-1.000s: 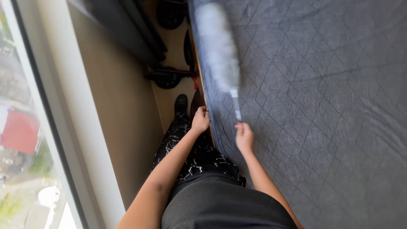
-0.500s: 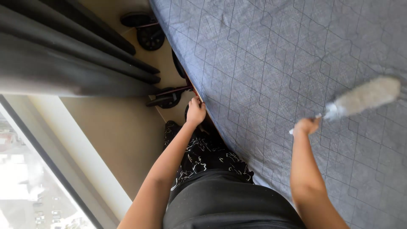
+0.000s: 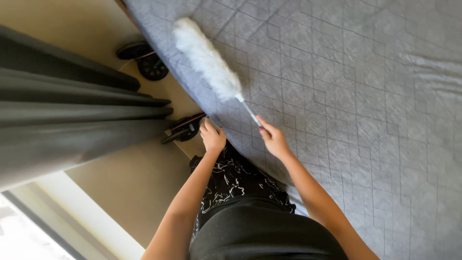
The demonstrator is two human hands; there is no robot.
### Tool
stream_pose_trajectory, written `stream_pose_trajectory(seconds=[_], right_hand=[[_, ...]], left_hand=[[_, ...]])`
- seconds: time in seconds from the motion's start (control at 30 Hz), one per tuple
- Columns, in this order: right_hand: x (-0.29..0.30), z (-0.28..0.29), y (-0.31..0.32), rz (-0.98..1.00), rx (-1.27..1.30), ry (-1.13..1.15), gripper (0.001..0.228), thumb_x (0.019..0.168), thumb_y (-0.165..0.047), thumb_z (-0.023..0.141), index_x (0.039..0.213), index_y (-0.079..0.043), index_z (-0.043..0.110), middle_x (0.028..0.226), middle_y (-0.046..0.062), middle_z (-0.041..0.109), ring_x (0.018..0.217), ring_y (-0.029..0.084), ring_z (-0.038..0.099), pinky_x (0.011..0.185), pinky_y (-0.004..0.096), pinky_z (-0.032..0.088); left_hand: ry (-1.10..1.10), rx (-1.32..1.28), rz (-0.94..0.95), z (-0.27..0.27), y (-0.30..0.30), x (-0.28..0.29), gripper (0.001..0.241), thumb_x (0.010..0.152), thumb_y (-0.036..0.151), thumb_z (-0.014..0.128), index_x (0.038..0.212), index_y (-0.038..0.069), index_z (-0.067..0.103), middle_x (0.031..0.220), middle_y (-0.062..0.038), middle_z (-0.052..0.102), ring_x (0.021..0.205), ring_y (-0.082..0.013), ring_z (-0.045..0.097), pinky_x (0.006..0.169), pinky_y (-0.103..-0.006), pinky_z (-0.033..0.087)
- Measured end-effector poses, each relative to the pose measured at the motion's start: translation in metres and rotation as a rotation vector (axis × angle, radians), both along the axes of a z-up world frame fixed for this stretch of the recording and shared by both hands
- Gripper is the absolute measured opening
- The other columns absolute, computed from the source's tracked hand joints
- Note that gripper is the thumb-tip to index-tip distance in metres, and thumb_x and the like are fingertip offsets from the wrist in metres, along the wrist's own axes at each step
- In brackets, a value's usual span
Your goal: The person uses a feather duster to dust the surface of a gray bedsheet on a bed. After dusting, they remove the bedsheet from the mattress by hand, gathering and folding it into a bundle on the bed.
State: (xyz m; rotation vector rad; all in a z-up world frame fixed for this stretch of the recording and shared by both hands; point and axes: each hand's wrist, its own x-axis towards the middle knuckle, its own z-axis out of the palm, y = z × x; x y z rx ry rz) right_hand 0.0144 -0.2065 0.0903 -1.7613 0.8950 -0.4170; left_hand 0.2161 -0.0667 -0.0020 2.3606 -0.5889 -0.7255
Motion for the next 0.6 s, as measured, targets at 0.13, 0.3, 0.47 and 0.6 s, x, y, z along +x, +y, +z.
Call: stream_pose_trajectory(seconds=[0.13, 0.3, 0.47, 0.6], right_hand=[[-0.087, 0.02, -0.028, -0.299, 0.073, 0.011, 0.054, 0.103, -0.004, 0.06, 0.153, -0.025, 0.055, 0.086, -0.005, 0.052, 0.068, 0.003, 0.044, 0.059, 0.021, 0.04], [-0.216, 0.024, -0.065, -1.115, 0.306, -0.019, 0.053, 0.105, -0.008, 0.053, 0.154, -0.026, 0.047, 0.08, -0.003, 0.06, 0.051, 0.003, 0.045, 0.039, 0.022, 0.034], [-0.363, -0.061, -0.103, -1.547, 0.309, -0.023, 0.055, 0.102, -0.002, 0.046, 0.154, -0.022, 0.047, 0.068, -0.001, 0.052, 0.048, 0.008, 0.043, 0.04, 0.027, 0.03], [-0.375, -0.073, -0.16, -1.396, 0.471, 0.003, 0.043, 0.101, -0.03, 0.04, 0.138, -0.013, 0.053, 0.072, 0.002, 0.054, 0.059, 0.016, 0.045, 0.048, 0.036, 0.032]], left_hand=[[-0.132, 0.0, -0.145, 0.027, -0.037, -0.007, 0.089, 0.09, 0.027, 0.07, 0.158, 0.001, 0.018, 0.163, -0.028, 0.018, 0.145, -0.0505, 0.022, 0.117, -0.0562, 0.026], [-0.14, 0.2, -0.519, 0.058, -0.083, -0.023, 0.102, 0.088, 0.035, 0.074, 0.163, 0.01, 0.01, 0.17, -0.019, 0.003, 0.155, -0.0462, -0.003, 0.123, -0.0604, 0.008], [-0.137, 0.406, -0.715, 0.073, -0.095, -0.038, 0.1, 0.09, 0.042, 0.071, 0.163, 0.012, 0.01, 0.17, -0.015, 0.006, 0.155, -0.0449, -0.009, 0.123, -0.0623, 0.002], [-0.179, 0.443, -0.771, 0.061, -0.092, -0.025, 0.098, 0.09, 0.041, 0.07, 0.163, 0.013, 0.01, 0.17, -0.008, 0.014, 0.157, -0.0405, -0.006, 0.123, -0.0614, 0.001]])
